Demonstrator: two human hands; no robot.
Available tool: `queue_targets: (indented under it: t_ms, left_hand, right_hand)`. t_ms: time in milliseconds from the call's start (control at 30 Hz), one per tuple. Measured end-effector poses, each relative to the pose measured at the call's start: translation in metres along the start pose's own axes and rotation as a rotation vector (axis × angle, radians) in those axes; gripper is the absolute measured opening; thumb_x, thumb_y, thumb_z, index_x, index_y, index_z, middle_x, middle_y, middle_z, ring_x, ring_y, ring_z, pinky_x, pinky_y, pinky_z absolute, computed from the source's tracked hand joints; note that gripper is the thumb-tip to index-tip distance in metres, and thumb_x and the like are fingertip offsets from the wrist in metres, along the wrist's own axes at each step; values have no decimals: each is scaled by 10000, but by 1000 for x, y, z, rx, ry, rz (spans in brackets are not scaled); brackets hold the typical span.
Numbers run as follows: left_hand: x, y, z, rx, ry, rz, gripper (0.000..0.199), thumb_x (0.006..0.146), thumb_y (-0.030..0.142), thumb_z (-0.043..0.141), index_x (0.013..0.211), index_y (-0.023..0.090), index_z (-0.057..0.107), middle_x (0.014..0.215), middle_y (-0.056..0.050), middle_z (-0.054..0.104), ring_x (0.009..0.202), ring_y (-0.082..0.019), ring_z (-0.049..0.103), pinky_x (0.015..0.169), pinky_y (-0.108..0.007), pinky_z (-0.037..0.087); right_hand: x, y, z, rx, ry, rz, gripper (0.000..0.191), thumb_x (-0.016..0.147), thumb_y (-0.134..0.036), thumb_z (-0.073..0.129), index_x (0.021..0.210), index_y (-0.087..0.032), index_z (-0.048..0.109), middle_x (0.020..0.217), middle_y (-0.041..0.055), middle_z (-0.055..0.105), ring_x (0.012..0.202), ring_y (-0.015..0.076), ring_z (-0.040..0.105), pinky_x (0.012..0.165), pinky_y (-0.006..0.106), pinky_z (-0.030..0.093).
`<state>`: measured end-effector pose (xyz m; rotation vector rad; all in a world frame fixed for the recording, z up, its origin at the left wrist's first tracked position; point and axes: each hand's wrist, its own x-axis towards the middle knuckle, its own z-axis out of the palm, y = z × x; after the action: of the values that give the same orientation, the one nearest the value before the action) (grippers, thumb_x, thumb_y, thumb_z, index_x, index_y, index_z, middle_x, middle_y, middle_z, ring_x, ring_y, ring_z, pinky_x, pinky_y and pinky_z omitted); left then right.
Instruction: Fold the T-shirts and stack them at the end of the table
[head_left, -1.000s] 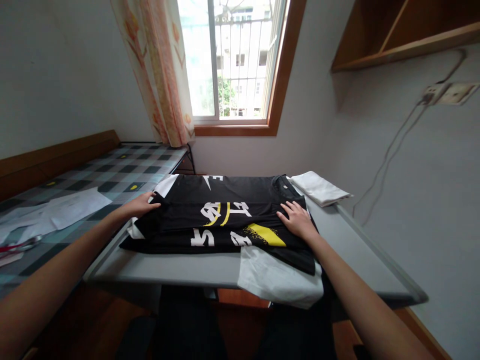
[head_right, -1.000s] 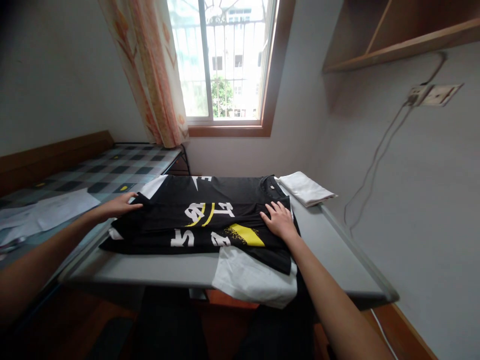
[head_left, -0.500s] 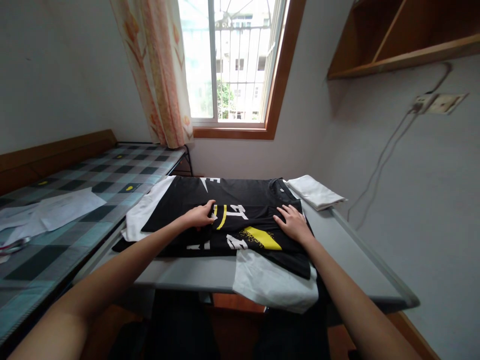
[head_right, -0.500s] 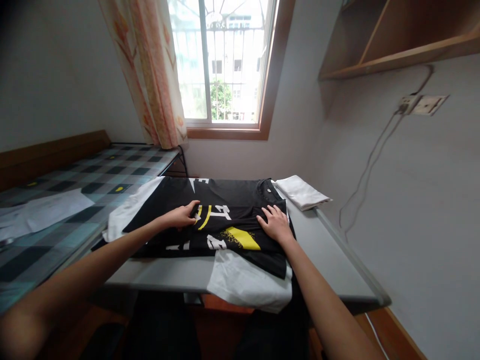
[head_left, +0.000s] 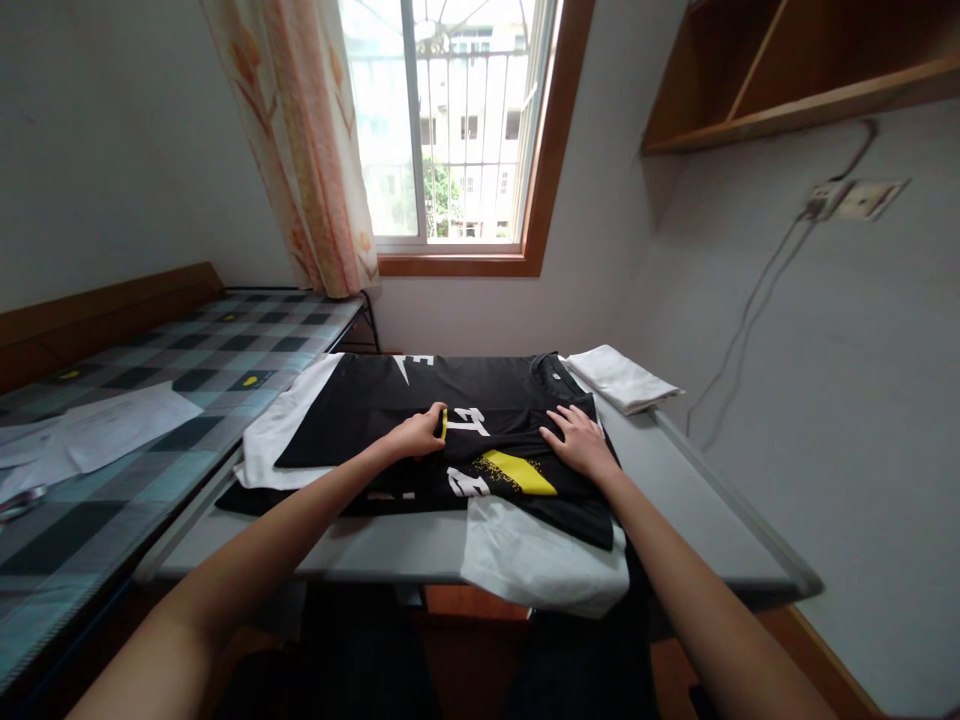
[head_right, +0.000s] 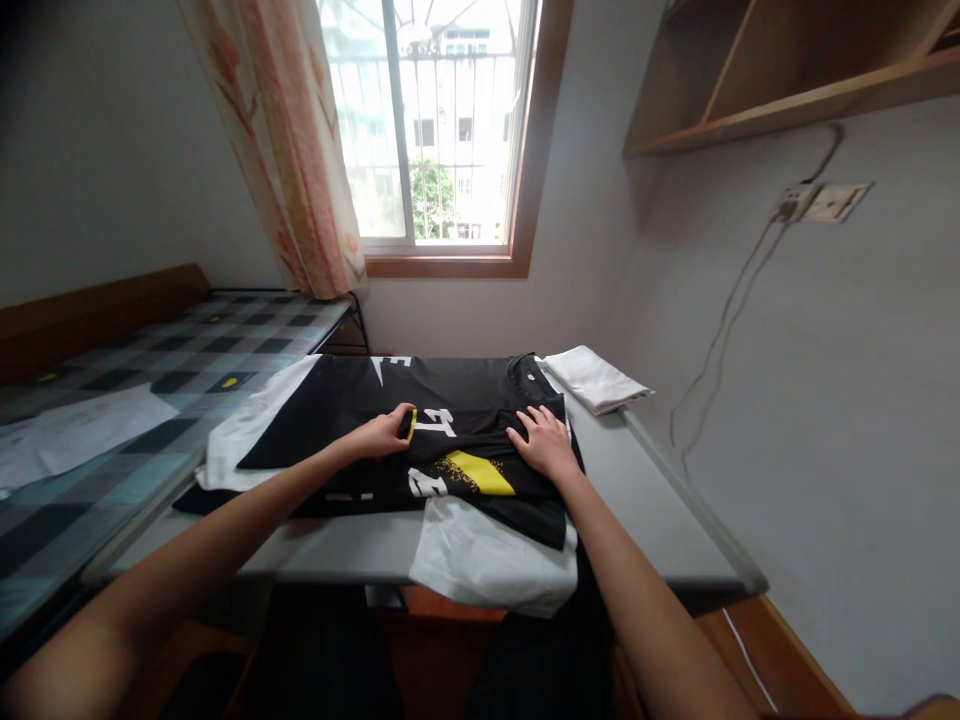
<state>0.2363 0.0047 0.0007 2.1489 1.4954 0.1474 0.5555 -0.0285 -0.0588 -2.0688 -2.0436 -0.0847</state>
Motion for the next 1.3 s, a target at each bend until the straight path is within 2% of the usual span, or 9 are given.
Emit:
queue_targets:
  t_ms: [300, 433, 633, 700, 800, 867, 933, 1067, 1300]
  left_hand:
    - [7, -3, 7, -50, 92, 14, 607, 757, 204, 615, 1307, 221, 358, 828, -24, 671, 496, -139, 589, 546, -247, 474]
    - [6, -1, 16, -7, 108, 45, 597, 760, 214, 616, 1308, 220, 379, 811, -27, 670, 596, -177, 634, 588, -259, 467]
    - [-1, 6, 17, 44, 231, 62, 486, 878, 523, 519, 1259, 224, 495, 832, -67, 686, 777, -241, 670, 693, -308, 478]
    - [-5, 6, 16, 87, 294, 173, 444, 910, 553, 450, 1184, 224, 568, 912, -85, 694, 886, -245, 663, 793, -330, 479]
    - [-8, 1, 19, 172, 303, 436, 424, 931, 511, 437, 1205, 225, 589, 1240, -107, 626, 1202, -247, 543, 1020, -362, 380]
    - [-7, -5, 25, 239, 254, 499, 511, 919, 523, 453, 1320, 215, 521, 1415, -112, 507, 1358, -257, 392, 1111, -402, 279]
    - [-5, -10, 32, 299, 204, 467, 584, 921, 516, 437, 1406, 192, 436, 1489, -116, 426, 1416, -261, 302, 1145, -440, 214]
    - [-3, -16, 40, 377, 168, 410, 585, 924, 409, 396, 1460, 175, 363, 1536, -90, 355, 1445, -245, 242, 1171, -468, 144]
    - [-4, -15, 40, 446, 161, 383, 607, 913, 388, 369, 1471, 151, 349, 1553, -86, 314, 1458, -254, 202, 1171, -500, 137]
  right_hand:
    - [1, 1, 1, 7, 8, -4, 569, 926, -523, 378, 1359, -193, 544, 1468, 99, 459, 1394, 283, 317, 1093, 469, 315]
    - [0, 0, 0, 5, 7, -7, 577, 929, -521, 379, 1365, -180, 537, 1466, 99, 460, 1397, 283, 312, 1102, 464, 306]
    - [0, -1, -1, 11, -2, 0, 576, 932, -525, 374, 1367, -182, 535, 1471, 97, 455, 1400, 279, 305, 1104, 463, 307]
    - [0, 0, -1, 13, -1, 1, 574, 931, -524, 380, 1366, -183, 536, 1471, 99, 454, 1401, 280, 303, 1105, 464, 305]
    - [0, 0, 0, 15, 1, 0, 568, 932, -520, 381, 1366, -187, 537, 1471, 101, 455, 1401, 280, 303, 1104, 467, 303]
    - [0, 0, 1, 17, 2, -1, 567, 931, -518, 386, 1365, -187, 537, 1469, 100, 457, 1400, 281, 303, 1104, 468, 302]
    - [1, 1, 1, 18, 4, 0, 565, 930, -517, 393, 1362, -184, 540, 1468, 100, 458, 1399, 282, 305, 1105, 466, 301]
    - [1, 1, 2, 18, 3, 0, 562, 933, -511, 395, 1363, -180, 539, 1470, 98, 455, 1399, 285, 304, 1106, 467, 299]
    - [0, 0, -1, 16, -1, 4, 553, 936, -507, 398, 1367, -188, 534, 1471, 102, 453, 1402, 282, 303, 1104, 464, 302]
